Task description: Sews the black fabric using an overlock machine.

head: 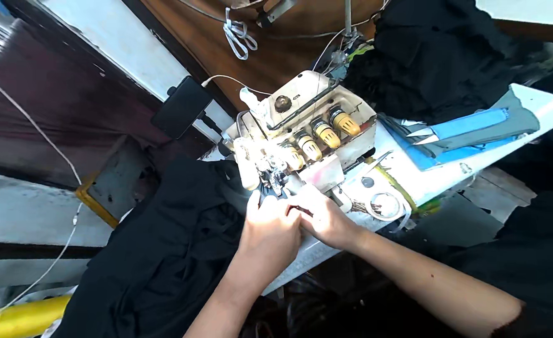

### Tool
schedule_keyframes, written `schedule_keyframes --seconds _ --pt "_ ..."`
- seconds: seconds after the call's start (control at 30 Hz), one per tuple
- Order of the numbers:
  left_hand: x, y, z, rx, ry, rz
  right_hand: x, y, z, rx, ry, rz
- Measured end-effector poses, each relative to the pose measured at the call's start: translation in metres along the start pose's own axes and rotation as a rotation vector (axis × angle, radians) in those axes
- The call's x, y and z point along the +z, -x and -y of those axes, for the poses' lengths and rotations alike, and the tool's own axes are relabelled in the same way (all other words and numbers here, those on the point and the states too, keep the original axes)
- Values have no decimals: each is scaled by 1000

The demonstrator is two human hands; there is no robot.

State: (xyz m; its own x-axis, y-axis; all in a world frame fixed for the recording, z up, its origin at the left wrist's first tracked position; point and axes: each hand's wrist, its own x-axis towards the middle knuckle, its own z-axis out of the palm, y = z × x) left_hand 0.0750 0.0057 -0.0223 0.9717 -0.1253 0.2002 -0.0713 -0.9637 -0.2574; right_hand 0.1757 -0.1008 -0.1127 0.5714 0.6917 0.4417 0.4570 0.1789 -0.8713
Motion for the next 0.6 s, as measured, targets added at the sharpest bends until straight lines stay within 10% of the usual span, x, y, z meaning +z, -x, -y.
schedule_keyframes --seconds 0.17,0.3,0.43,0.6 --pt "-39 13 47 -142 -118 89 -2 -8 -1 2 -29 45" --pt "-57 22 32 32 528 171 8 -1 -7 132 -375 -102" --pt "-58 22 30 -198 951 206 18 17 -15 257 -373 -388" --pt "-69 9 26 -455 1209 260 22 37 10 99 -401 34"
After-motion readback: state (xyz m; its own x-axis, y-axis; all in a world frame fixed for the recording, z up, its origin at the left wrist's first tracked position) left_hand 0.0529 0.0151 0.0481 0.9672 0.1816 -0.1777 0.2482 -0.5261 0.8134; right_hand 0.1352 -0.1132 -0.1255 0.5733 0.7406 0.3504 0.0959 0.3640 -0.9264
